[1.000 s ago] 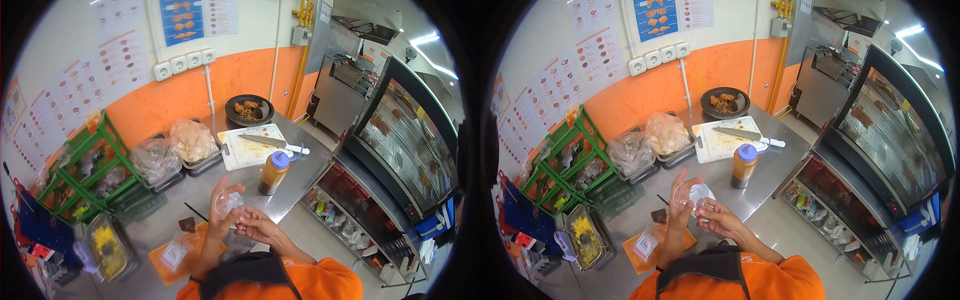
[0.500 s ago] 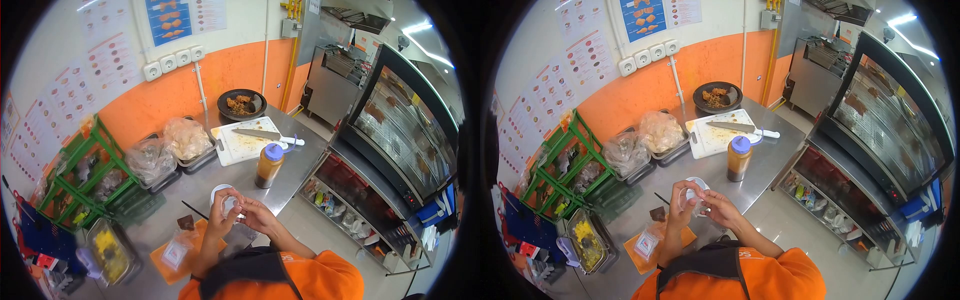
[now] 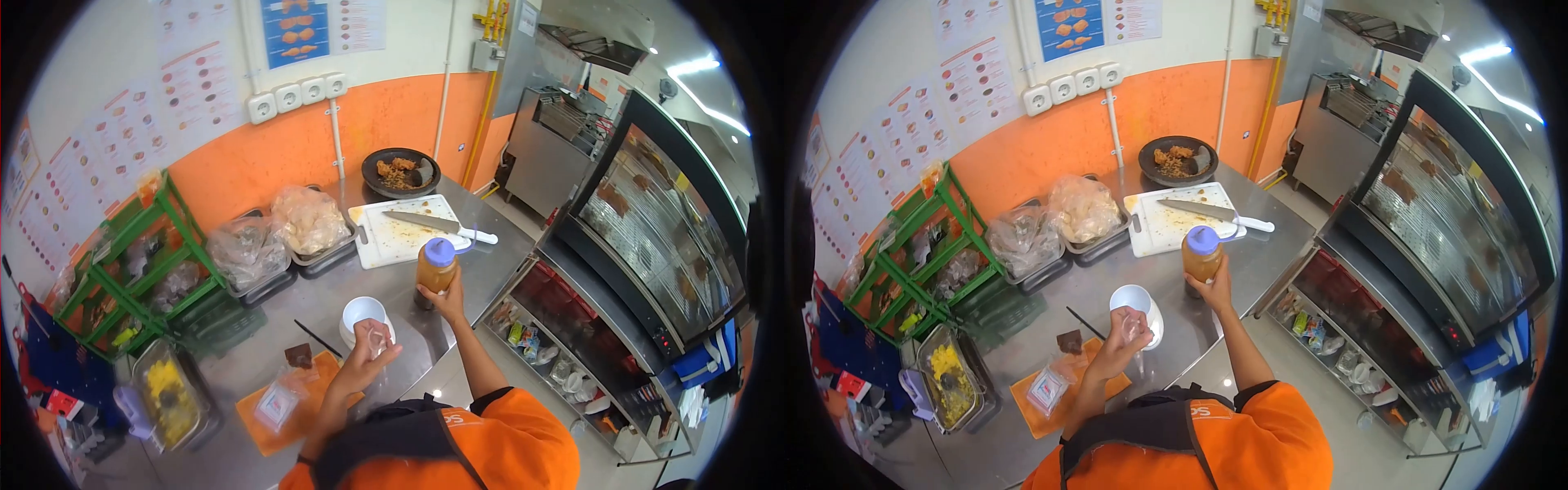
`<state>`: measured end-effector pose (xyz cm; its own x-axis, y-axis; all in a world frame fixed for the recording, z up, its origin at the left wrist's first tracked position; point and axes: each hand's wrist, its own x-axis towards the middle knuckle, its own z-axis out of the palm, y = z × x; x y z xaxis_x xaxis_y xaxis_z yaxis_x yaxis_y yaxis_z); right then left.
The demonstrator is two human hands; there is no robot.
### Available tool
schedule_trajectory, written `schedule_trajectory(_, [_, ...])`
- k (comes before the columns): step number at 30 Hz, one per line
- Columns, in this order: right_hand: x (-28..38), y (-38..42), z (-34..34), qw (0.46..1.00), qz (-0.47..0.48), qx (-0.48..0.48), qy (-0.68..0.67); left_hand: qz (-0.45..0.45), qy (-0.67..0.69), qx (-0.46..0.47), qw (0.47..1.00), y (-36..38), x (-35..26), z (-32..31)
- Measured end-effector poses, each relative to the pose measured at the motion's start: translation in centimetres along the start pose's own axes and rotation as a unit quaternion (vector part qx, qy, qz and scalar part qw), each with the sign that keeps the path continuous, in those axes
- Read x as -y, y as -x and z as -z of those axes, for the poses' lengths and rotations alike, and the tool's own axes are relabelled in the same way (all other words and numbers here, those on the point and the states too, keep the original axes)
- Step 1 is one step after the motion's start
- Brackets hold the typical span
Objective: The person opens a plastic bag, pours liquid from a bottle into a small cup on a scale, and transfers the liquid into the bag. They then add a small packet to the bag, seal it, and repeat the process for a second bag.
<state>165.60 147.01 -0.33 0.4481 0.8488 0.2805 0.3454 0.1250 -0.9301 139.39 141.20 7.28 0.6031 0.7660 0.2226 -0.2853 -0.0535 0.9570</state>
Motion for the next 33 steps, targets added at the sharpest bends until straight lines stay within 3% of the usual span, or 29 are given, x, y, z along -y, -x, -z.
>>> schedule_trajectory(1, [0.1, 0.5, 0.3, 1.0, 0.001, 0.011, 0.001, -0.006, -0.042, -0.001, 0.999, 0.1, 0.2, 0.2])
schedule_trajectory(3, [0.9, 1.1, 1.3, 0.959, 0.193, 0.048, 0.203, -0.028, -0.109, -0.001, 0.994, -0.2, -0.1, 0.5])
schedule_trajectory(4, [2.1, 1.3, 1.8, 0.958, 0.196, 0.057, 0.2, -0.043, -0.178, 0.012, 0.983, -0.3, -0.5, 0.8])
schedule_trajectory(5, [4.1, 1.8, 2.6, 0.937, 0.239, 0.082, 0.242, -0.002, -0.239, -0.011, 0.971, -0.4, -1.5, 1.0])
schedule_trajectory(10, [8.9, 2.6, 5.8, 0.856, 0.393, 0.094, 0.322, 0.03, -0.345, -0.015, 0.938, -0.7, -1.9, 1.7])
schedule_trajectory(16, [12.0, 3.2, 8.0, 0.832, 0.391, 0.097, 0.382, 0.036, -0.33, -0.01, 0.943, -1.6, -0.8, 1.0])
schedule_trajectory(18, [12.8, 2.8, 8.5, 0.791, 0.411, 0.103, 0.441, 0.014, -0.327, -0.016, 0.945, -1.9, -0.7, 0.8])
schedule_trajectory(20, [13.8, 2.5, 8.6, 0.783, 0.42, 0.099, 0.448, 0.054, -0.329, 0.006, 0.943, -2.2, -1.0, 0.8])
schedule_trajectory(24, [15.6, 1.9, 8.7, 0.755, 0.437, 0.108, 0.476, 0.048, -0.29, 0.01, 0.956, -2.8, -0.2, 0.6])
schedule_trajectory(27, [15.9, 0.9, 8.6, 0.705, 0.498, 0.097, 0.496, 0.059, -0.245, 0.044, 0.967, -3.2, 0.1, 0.7])
schedule_trajectory(33, [17.2, -0.3, 8.2, 0.656, 0.537, 0.1, 0.521, 0.089, -0.211, 0.051, 0.972, -3.5, 0.6, 0.9])
